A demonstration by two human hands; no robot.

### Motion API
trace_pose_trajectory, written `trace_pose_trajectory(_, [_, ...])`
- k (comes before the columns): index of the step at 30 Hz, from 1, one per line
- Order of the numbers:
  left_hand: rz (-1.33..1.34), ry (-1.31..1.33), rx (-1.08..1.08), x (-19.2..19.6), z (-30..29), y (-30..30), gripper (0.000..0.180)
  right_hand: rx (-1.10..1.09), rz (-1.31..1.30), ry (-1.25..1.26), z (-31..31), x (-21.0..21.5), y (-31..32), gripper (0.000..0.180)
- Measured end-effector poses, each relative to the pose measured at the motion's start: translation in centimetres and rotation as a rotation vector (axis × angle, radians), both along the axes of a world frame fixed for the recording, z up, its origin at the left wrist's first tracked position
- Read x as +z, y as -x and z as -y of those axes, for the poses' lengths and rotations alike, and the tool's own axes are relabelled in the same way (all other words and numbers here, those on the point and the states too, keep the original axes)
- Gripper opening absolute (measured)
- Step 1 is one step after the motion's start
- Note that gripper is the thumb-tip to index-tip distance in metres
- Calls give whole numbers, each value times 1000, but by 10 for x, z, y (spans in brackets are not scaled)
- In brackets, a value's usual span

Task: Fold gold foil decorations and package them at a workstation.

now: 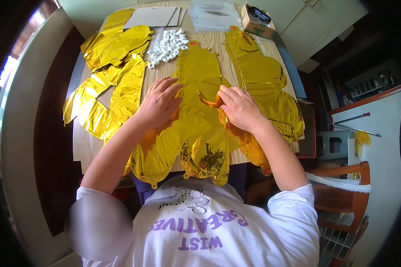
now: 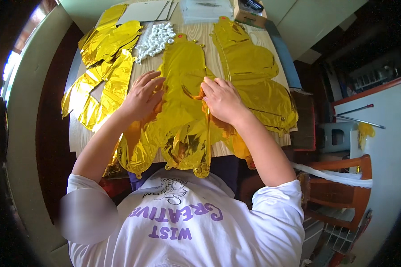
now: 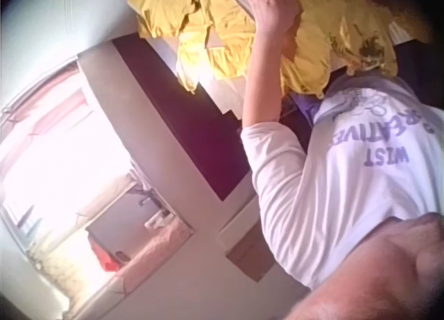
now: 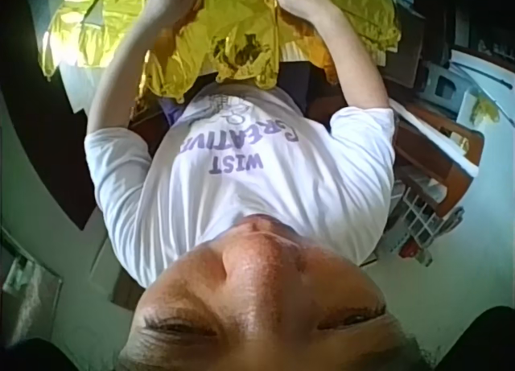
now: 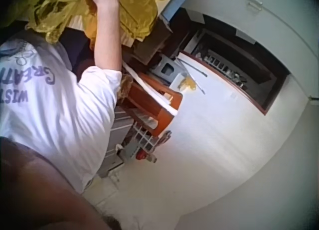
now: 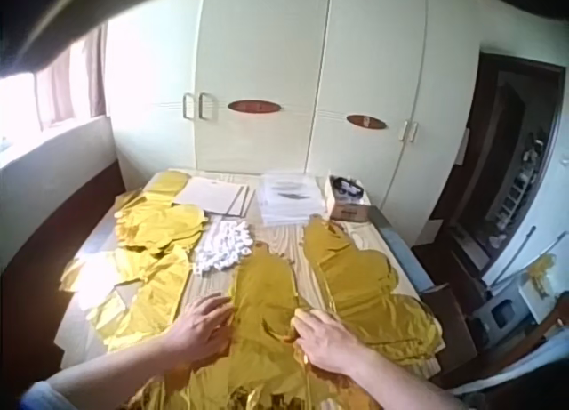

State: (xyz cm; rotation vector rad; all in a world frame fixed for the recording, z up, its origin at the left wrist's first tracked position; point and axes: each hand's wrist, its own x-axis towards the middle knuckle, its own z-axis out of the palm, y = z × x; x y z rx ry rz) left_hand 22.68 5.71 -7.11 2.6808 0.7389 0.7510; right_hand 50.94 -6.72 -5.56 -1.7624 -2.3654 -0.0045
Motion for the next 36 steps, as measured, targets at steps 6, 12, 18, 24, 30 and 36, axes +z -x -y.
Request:
trace_pose_trajectory(6, [-22, 44, -139, 19, 20, -33, 51, -32, -10, 12, -3, -2, 1, 44])
trace_pose_trajectory(12, [-187, -39, -266, 12, 35, -51, 88, -31, -11, -47, -4, -7, -2, 43])
trace_pose_trajectory(18, [-236, -25, -247, -3, 38, -47, 89, -146, -175, -271, 23, 1, -6, 36])
trace_pose_trajectory(24, [-209, -4, -237, -4, 40, -47, 88, -790, -18, -133, 163, 38, -6, 42])
trace_pose_trajectory(30, [-211, -2, -240, -5, 40, -49, 88, -1049, -485, 240, 213, 16, -14, 49])
trace_pose_trajectory(36, [-199, -1, -230, -6, 40, -45, 88, -709, -830, -277, 185, 31, 37, 17])
